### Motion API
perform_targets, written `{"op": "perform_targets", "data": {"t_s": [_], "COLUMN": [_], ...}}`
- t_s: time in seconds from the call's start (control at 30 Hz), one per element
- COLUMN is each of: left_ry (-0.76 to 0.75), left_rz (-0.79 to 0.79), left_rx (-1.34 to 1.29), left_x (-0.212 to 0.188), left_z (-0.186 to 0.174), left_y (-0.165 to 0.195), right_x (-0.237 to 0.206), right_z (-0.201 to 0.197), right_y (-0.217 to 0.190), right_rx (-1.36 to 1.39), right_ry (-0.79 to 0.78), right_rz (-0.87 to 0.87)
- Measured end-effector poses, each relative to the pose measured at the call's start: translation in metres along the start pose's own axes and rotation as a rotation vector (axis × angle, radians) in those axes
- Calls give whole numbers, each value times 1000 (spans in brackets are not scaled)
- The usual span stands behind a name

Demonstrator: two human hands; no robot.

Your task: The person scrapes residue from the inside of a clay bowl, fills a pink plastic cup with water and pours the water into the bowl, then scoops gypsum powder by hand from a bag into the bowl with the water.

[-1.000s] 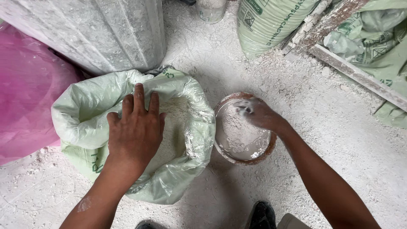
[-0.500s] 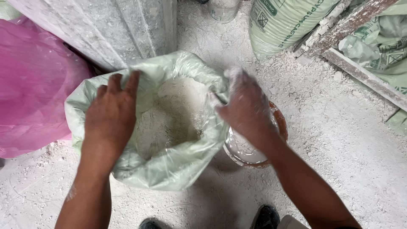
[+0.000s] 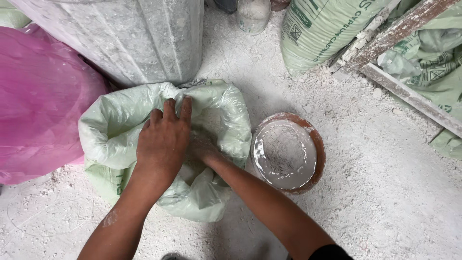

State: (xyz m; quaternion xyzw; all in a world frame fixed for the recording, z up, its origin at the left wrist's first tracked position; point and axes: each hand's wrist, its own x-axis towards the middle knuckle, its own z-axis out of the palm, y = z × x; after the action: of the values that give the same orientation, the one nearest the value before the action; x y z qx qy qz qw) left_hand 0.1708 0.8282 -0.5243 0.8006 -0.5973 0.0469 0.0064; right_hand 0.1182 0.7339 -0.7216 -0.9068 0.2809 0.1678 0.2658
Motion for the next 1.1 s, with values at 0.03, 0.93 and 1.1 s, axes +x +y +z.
{"op": "perform_targets", "data": {"t_s": [0.03,0.93,1.1], "left_ry": [-10,74,-290], "left_rz": [5,402,589], "left_rx": [-3,-337,-389], "left_x": [-1,-25,-51], "left_z": [2,1,4], "left_y": [-1,59,97], "right_x": [0,-200,-186], "right_z": [2,-70,-44], "right_y": [2,278,287], "right_rx": [37,736,174], "right_ry": [-49,-79,58], "right_rz": [-12,477,533]}}
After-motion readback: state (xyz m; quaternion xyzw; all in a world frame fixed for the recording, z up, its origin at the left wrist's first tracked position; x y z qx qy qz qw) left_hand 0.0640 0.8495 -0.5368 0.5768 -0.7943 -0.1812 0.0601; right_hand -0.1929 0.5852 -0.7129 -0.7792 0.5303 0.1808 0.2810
